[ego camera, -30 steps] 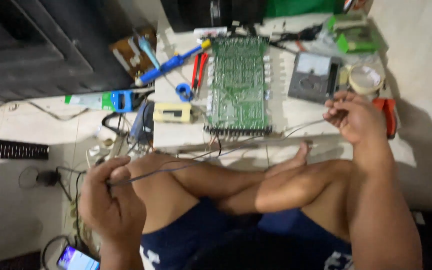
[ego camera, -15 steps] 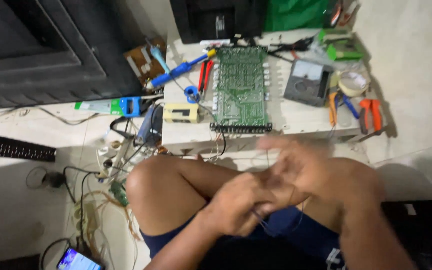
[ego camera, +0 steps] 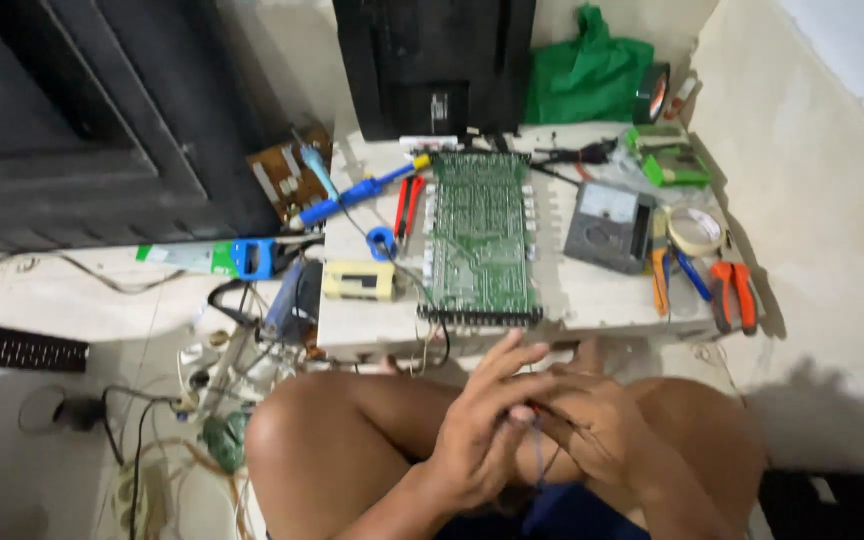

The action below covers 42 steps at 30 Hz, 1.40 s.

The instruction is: Testing a circuit board with a multimeter and performing soldering repairs.

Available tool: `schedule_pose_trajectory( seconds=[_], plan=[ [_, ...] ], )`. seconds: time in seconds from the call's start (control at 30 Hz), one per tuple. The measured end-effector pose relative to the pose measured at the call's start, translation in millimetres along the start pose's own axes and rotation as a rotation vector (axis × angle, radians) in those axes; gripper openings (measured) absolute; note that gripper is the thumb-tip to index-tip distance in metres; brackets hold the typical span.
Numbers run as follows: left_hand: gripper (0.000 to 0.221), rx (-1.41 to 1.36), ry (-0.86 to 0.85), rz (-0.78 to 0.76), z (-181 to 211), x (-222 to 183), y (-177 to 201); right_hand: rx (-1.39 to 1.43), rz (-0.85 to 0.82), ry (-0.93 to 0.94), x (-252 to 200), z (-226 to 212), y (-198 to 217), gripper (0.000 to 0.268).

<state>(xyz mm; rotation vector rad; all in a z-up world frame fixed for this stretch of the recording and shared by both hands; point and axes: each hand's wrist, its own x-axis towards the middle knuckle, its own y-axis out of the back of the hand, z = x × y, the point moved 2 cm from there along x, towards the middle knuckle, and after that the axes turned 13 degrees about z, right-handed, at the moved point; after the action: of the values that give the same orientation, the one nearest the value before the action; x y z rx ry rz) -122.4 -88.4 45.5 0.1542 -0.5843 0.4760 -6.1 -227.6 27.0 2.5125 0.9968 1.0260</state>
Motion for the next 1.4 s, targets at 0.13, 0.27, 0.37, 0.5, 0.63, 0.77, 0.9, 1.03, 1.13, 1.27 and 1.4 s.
schedule_pose_trajectory(
  seconds=[0.13, 0.27, 0.37, 0.5, 0.63, 0.77, 0.9, 1.03, 1.13, 1.27, 1.4],
  plan=[
    [0.030, 0.307, -0.153, 0.147, -40, 35, 14, 0.118, 0.143, -0.030, 19, 48, 2, 0.045],
    [0.072, 0.396, -0.433, 0.356, -93, 84, 44, 0.284, 0.619, -0.200, 36, 115, 3, 0.025],
    [0.032, 0.391, -0.186, 0.292, -139, 81, 53, 0.369, 0.760, -0.400, 20, 154, -16, 0.023],
    [0.027, 0.664, -0.021, 0.002, -137, 85, 51, 0.133, 0.590, -0.723, 12, 139, -35, 0.020],
    [0.019, 0.789, 0.070, -0.124, -163, 85, 51, 0.185, 0.588, -0.725, 20, 148, -50, 0.015],
    [0.016, 0.765, 0.072, -0.124, -167, 89, 49, 0.022, 0.479, -0.680, 38, 146, -55, 0.022],
    [0.017, 0.780, -0.005, -0.103, -175, 78, 44, -0.230, 0.463, -0.553, 47, 138, -53, 0.021],
    [0.018, 0.762, 0.015, -0.087, -172, 79, 39, -0.254, 0.463, -0.562, 39, 137, -53, 0.015],
    [0.018, 0.757, 0.004, -0.046, -170, 78, 38, -0.362, 0.427, -0.567, 47, 132, -53, 0.021],
    [0.019, 0.756, 0.029, -0.044, -168, 77, 36, -0.394, 0.412, -0.455, 54, 130, -55, 0.020],
    [0.017, 0.764, 0.018, 0.007, -167, 75, 34, -0.415, 0.409, -0.336, 57, 131, -57, 0.020]
  ],
)
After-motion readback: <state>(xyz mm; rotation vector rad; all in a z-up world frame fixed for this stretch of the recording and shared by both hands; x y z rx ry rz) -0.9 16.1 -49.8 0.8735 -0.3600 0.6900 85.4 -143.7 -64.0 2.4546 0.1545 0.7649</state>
